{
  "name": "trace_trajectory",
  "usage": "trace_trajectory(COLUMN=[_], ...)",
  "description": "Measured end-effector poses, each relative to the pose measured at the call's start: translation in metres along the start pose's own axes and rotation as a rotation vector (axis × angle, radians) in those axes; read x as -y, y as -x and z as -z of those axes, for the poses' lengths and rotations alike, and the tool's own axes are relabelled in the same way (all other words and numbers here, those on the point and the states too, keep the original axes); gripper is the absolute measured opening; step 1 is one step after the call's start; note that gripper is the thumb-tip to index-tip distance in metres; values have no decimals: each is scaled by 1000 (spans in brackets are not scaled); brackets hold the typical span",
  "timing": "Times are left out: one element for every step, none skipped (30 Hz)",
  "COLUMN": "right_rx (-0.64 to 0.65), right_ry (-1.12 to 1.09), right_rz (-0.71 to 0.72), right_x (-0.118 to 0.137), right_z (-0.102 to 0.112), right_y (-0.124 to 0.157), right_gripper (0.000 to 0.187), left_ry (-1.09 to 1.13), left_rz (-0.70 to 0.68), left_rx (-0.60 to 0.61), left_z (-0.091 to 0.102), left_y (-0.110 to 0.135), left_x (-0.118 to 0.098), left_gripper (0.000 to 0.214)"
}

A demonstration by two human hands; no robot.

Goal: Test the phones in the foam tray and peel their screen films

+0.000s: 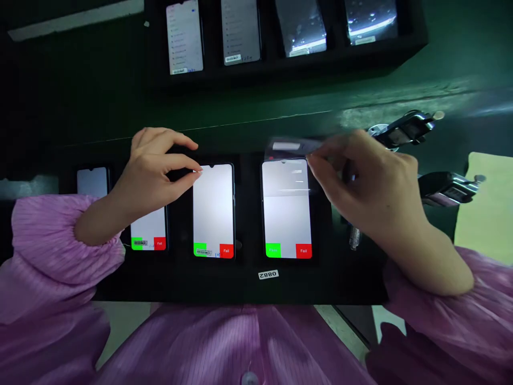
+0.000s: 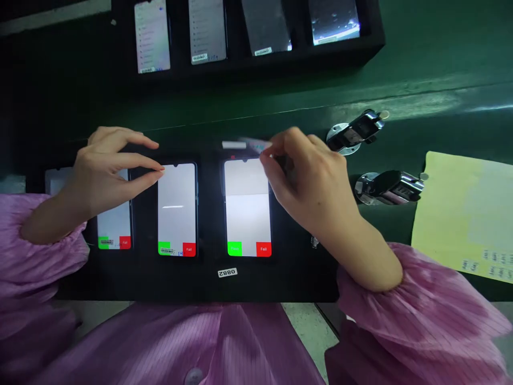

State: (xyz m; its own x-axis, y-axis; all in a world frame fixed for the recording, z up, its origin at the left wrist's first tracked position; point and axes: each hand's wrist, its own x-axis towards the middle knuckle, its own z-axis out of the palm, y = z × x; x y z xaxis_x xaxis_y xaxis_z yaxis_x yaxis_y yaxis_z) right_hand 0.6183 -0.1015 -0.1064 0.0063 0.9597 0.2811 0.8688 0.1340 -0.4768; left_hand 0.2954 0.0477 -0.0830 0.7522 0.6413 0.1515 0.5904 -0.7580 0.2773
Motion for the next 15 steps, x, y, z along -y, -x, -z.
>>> trace_trajectory(right_rx=[26, 77, 145, 203, 232, 232, 209, 167, 118, 76, 52, 47, 63, 110, 171], right_ry=[-44, -88, -128, -156, -170, -170, -162, -150, -135, -120, -109, -108, -126, -164, -208], right_rz=[67, 143, 219, 281, 305, 286, 239, 179, 115, 57, 17, 5, 15, 53, 115], right_x=[2, 3, 5, 7, 8, 9, 9, 9, 8, 7, 7, 7, 8, 11, 14], right_z=[3, 5, 7, 7, 5, 3, 0, -3, -5, -5, -4, -2, 2, 5, 8], right_y=[8, 17, 25, 31, 35, 37, 36, 34, 30, 26, 24, 23, 24, 27, 33], right_gripper=[14, 17, 21, 25, 28, 28, 25, 21, 16, 13, 10, 9, 10, 11, 13], left_ry=[41, 88, 140, 196, 249, 299, 344, 387, 425, 462, 498, 530, 553, 565, 569], left_rz=[-16, -33, -48, -59, -65, -69, -80, -98, -119, -149, -175, -196, -216, -240, -274], left_rx=[13, 37, 65, 94, 122, 142, 161, 176, 188, 199, 206, 215, 229, 244, 263], left_z=[4, 8, 12, 16, 19, 22, 24, 25, 25, 25, 23, 22, 20, 17, 16], left_y=[4, 9, 15, 22, 28, 35, 41, 47, 53, 59, 66, 74, 83, 92, 102], left_x=[-4, -10, -15, -21, -26, -30, -33, -36, -38, -41, -43, -46, -50, -54, -57], left_gripper=[22, 19, 16, 14, 12, 12, 12, 13, 14, 15, 17, 20, 22, 25, 27])
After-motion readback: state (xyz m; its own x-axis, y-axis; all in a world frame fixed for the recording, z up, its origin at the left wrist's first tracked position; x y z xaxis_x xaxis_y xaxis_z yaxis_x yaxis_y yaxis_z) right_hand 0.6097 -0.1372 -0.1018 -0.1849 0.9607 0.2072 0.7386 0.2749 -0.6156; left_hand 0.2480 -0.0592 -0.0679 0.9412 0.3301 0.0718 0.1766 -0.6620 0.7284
